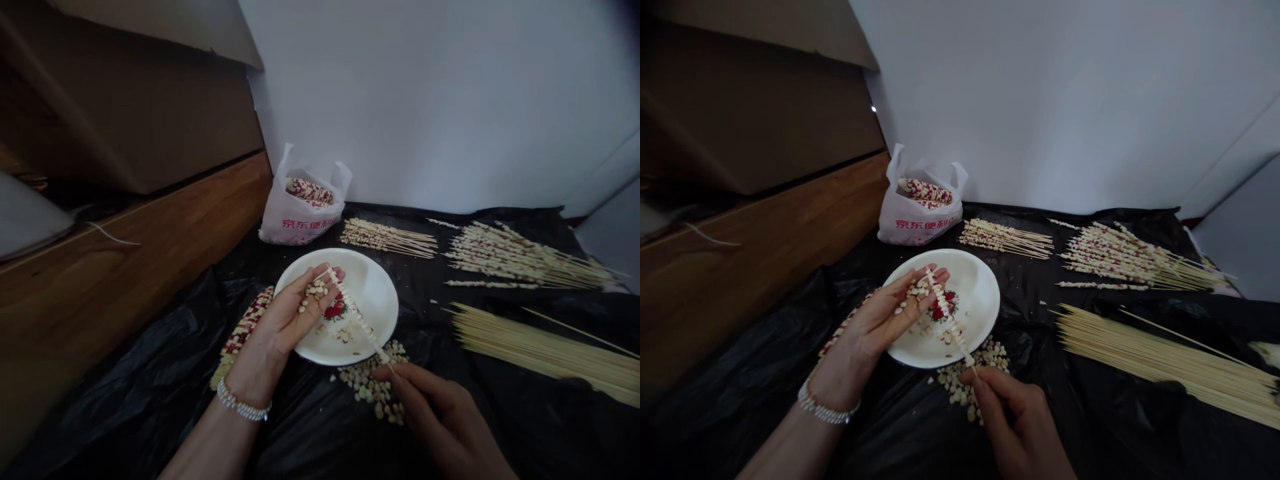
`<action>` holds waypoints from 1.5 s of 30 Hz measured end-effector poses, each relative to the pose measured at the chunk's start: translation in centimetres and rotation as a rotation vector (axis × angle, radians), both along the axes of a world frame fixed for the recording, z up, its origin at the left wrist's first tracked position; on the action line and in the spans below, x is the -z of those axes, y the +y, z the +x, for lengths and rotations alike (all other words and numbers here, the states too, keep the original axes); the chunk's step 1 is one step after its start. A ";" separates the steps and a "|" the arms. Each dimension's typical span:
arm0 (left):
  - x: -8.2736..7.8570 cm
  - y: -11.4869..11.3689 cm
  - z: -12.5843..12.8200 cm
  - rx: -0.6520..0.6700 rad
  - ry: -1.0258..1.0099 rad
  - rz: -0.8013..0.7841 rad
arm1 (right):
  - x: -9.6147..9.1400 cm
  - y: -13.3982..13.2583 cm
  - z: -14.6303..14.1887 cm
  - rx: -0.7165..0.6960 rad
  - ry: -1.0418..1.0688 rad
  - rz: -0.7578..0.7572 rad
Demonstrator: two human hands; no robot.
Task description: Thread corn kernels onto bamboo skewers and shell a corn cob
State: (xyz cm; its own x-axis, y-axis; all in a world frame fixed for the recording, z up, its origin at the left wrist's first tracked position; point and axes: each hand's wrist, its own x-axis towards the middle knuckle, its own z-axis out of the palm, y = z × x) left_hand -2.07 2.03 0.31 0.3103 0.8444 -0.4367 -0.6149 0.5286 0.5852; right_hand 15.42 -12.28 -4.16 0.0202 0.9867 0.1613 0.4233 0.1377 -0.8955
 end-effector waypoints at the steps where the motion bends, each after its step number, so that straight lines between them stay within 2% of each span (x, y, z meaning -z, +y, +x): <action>1: 0.0 0.1 -0.1 0.008 -0.025 -0.006 | 0.1 0.0 0.0 0.004 0.003 0.007; 6: 0.2 0.4 -0.5 -0.004 -0.121 -0.045 | -0.2 -0.1 0.2 -0.030 -0.018 -0.031; 11: 0.0 -0.1 -0.1 -0.028 -0.032 -0.046 | -0.8 0.2 0.2 -0.045 -0.012 -0.028; 18: -0.7 -0.6 0.3 -0.070 0.051 -0.024 | -0.3 0.0 0.0 -0.022 -0.034 -0.014; 23: -0.2 -0.3 0.1 -0.072 0.019 -0.004 | -0.5 0.1 0.0 -0.064 -0.034 -0.047; 31: 0.7 0.2 -0.5 -0.019 -0.048 0.006 | -0.7 0.2 0.1 -0.048 -0.010 -0.036; 37: 0.9 0.2 -0.3 -0.010 -0.006 0.038 | -0.4 -0.2 0.4 -0.074 -0.020 -0.103; 45: 0.7 0.1 0.0 -0.051 -0.008 0.077 | -0.2 -0.2 0.3 -0.060 0.012 -0.107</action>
